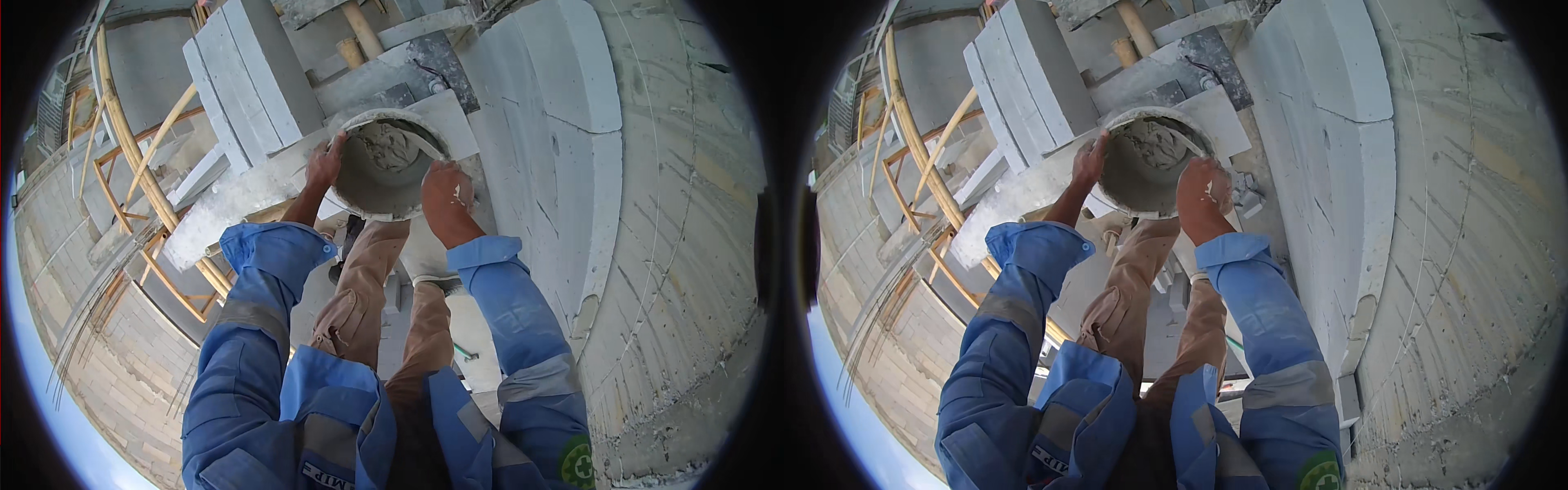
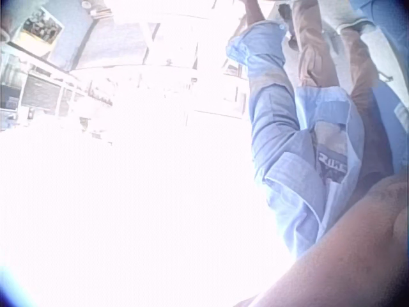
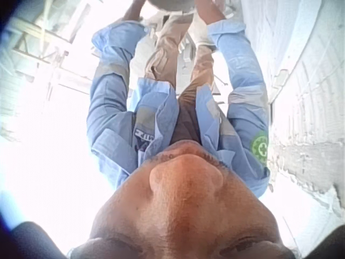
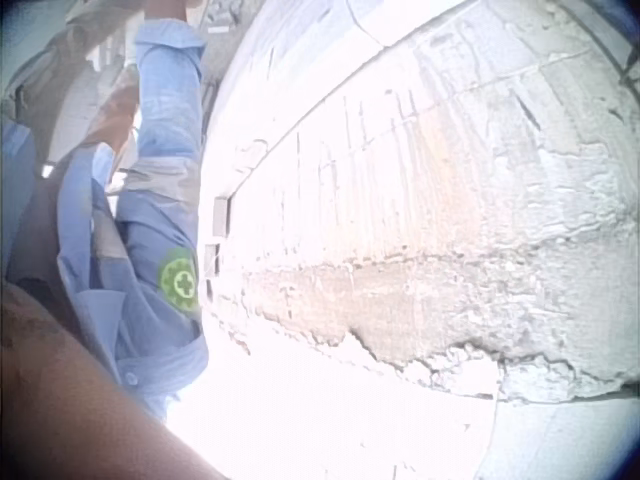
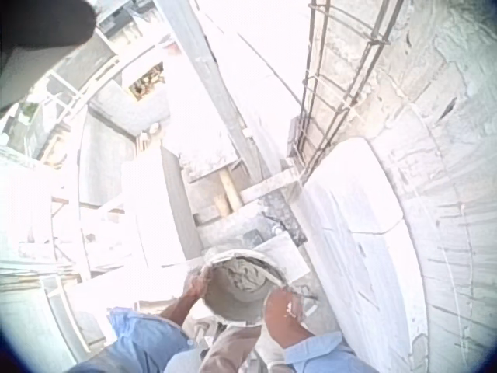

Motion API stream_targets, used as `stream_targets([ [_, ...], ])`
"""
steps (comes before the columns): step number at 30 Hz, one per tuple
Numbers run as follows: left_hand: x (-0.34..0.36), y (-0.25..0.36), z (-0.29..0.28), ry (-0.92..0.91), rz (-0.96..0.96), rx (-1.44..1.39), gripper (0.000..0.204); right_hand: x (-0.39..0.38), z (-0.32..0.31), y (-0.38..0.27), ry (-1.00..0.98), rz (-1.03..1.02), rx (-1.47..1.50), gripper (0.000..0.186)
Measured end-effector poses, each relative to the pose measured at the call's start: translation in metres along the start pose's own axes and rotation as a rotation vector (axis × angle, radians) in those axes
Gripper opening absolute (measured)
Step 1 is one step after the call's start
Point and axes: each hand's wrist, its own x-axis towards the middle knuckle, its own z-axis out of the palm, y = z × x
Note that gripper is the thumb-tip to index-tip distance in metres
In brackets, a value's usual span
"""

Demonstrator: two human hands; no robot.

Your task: The person builds a wall by applying mortar from a bucket onto lightweight concrete blocks with a trowel, then laying the blocks and tapping them into place with a rubber mallet.

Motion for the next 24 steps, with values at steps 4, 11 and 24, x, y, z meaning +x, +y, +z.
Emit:
stream_targets([
  [4,-0.035,0.008,0.003,0.064,0.183,0.038,0.054,0.005,0.011,-0.034,-0.061,-0.107,-0.076,0.020],
  [11,-0.107,0.032,0.030,0.083,0.298,-0.034,0.037,-0.024,0.014,-0.065,-0.662,0.187,1.056,0.048],
  [24,-0.110,0.023,0.032,0.034,0.363,-0.070,0.034,-0.113,0.010,-0.081,-0.220,0.369,1.555,0.061],
])
